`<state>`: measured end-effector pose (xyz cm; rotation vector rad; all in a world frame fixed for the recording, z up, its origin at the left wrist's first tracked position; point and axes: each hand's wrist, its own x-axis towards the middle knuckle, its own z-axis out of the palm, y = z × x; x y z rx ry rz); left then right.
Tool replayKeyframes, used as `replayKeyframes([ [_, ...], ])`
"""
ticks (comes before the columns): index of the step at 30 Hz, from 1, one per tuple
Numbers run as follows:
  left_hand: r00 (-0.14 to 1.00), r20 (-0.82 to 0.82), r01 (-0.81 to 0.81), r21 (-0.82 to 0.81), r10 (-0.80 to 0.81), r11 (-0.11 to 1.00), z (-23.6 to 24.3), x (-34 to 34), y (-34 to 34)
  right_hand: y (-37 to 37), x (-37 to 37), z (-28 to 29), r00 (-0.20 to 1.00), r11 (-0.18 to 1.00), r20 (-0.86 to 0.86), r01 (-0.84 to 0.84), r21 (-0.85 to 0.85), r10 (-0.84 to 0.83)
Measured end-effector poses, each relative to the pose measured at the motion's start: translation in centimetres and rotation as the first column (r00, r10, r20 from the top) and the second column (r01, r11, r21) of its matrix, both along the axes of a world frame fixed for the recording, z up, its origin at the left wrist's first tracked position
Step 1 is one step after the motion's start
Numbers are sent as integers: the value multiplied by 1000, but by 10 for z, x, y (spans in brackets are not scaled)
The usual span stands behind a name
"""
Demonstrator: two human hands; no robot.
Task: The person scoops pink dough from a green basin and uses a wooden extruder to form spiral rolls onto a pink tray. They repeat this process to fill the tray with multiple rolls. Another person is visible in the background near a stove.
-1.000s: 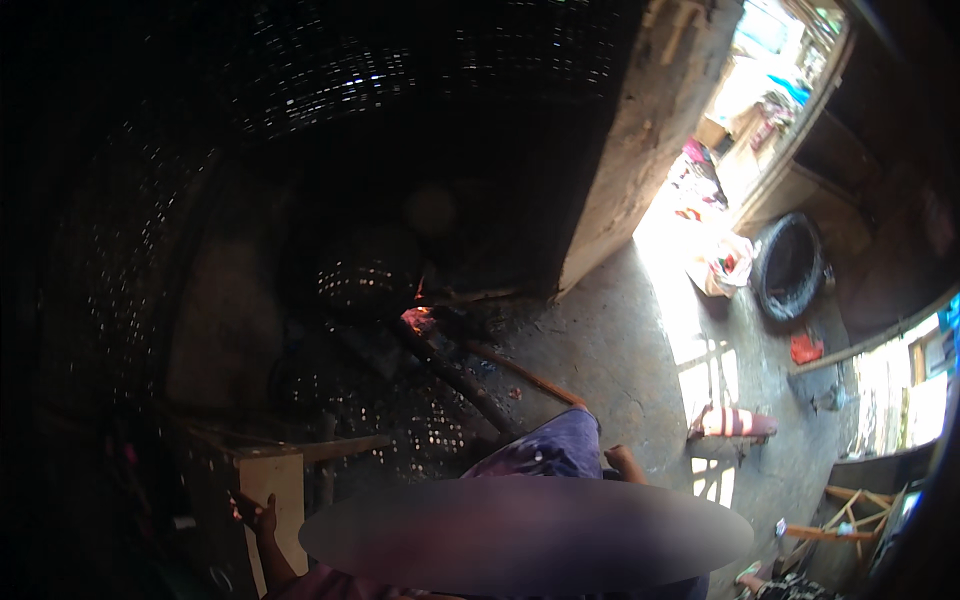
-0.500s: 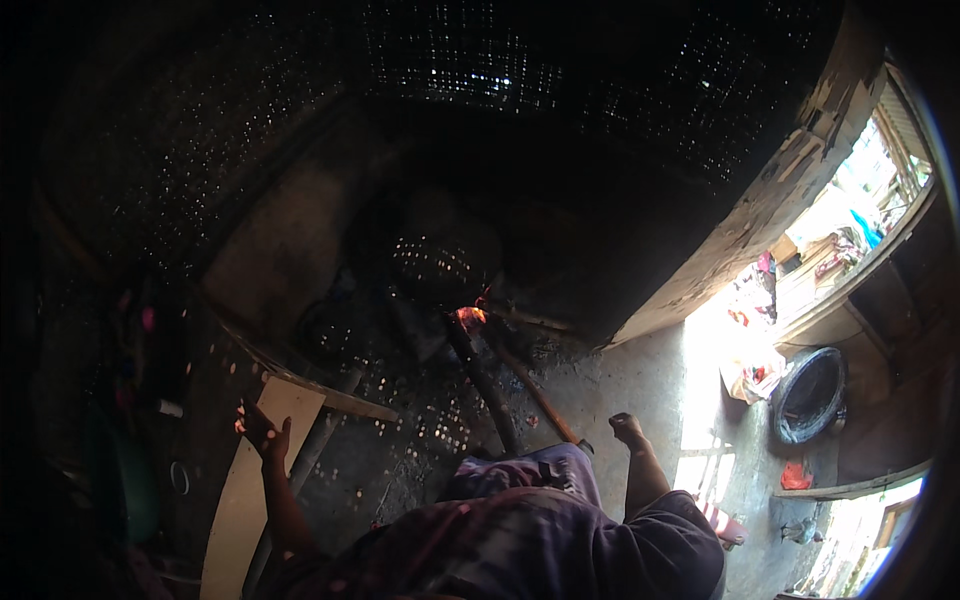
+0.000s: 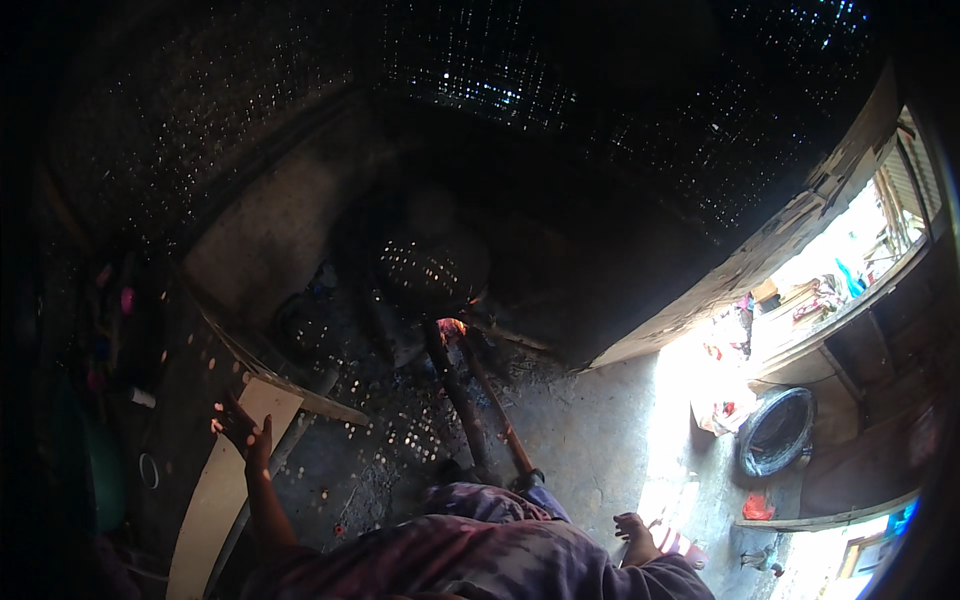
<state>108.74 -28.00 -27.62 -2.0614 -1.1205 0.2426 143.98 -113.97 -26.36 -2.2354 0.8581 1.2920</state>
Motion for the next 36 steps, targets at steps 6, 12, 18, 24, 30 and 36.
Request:
replayKeyframes([
  [6,800,588,111,-341,120,933,146,61,-39,11,-53,10,993,991,69,89,100,-97],
  [12,721,685,163,-315,105,935,137,47,-39,43,-30,25,998,992,70,-9,129,0],
  [18,704,708,196,-253,44,947,134,45,-38,46,-17,23,992,986,126,10,164,-31],
  [24,695,704,177,-365,146,914,151,54,-43,56,-3,13,995,990,88,-66,124,56],
  [30,680,733,213,-230,25,950,136,46,-36,83,9,6,965,952,173,-230,202,196],
  [36,647,759,225,-276,68,934,140,47,-44,39,39,-73,990,957,48,-143,251,135],
])
